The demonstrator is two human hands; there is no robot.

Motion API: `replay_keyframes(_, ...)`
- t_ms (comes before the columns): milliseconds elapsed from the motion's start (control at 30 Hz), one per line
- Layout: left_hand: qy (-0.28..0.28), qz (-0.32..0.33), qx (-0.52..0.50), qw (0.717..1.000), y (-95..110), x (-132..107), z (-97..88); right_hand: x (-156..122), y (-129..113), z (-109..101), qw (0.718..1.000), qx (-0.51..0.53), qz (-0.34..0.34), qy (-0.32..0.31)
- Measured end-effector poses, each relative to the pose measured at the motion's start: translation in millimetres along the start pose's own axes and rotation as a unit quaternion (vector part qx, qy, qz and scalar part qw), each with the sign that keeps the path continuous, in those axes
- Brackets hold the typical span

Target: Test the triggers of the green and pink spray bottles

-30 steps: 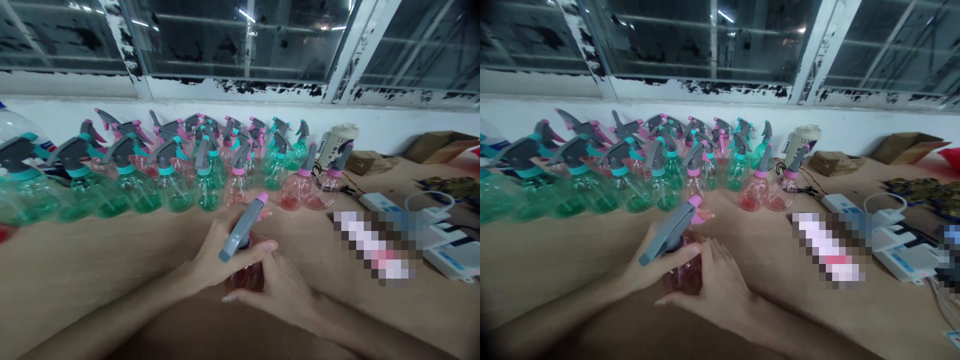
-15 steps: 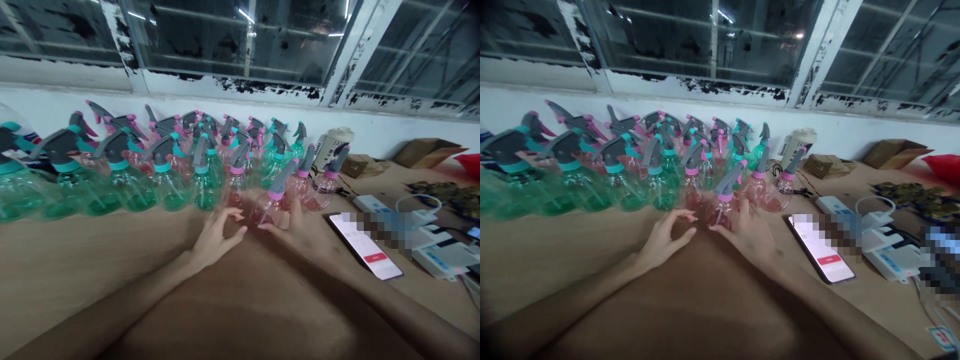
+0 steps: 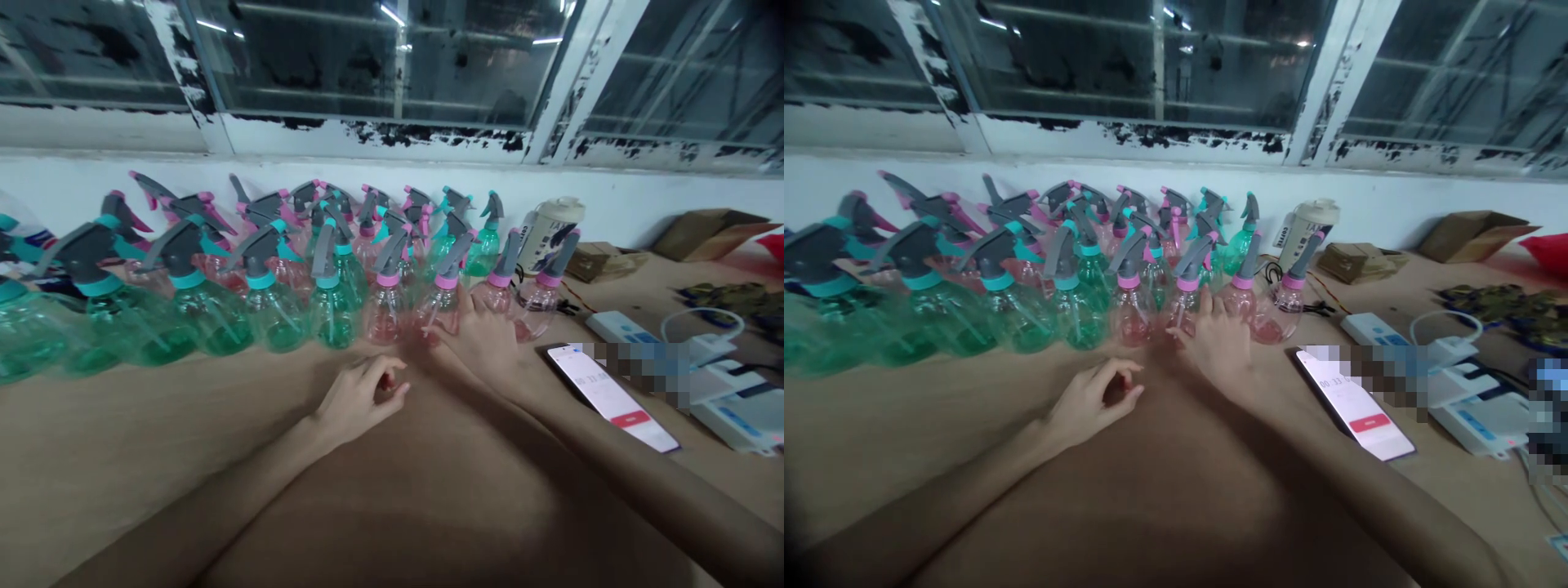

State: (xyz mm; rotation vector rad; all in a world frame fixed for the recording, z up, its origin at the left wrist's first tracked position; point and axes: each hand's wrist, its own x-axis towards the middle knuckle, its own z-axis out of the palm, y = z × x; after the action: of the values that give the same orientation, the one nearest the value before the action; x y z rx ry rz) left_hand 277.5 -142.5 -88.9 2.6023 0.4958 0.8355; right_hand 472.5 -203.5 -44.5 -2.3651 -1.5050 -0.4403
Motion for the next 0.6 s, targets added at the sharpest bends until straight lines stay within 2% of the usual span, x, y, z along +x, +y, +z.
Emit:
replay_keyframes(367,-0.029,-0.009,0.016,0.999,-1.0,0.8,0.5,-0.2,2.3,18.2,0.997,0.047,-0.019,0.049)
replay_keyframes(467,-0.031,-0.012,0.018,0.999,-1.2,0.5,1.1,-5.4,3.6,14.3,0.997,0.060,-0.020,0.054)
replay_keyframes(600,-0.034,-0.012,0.017,0.999,-0.1,0.1,1.3,-23.3,15.3,-3.4,0.995,0.069,-0.021,0.064)
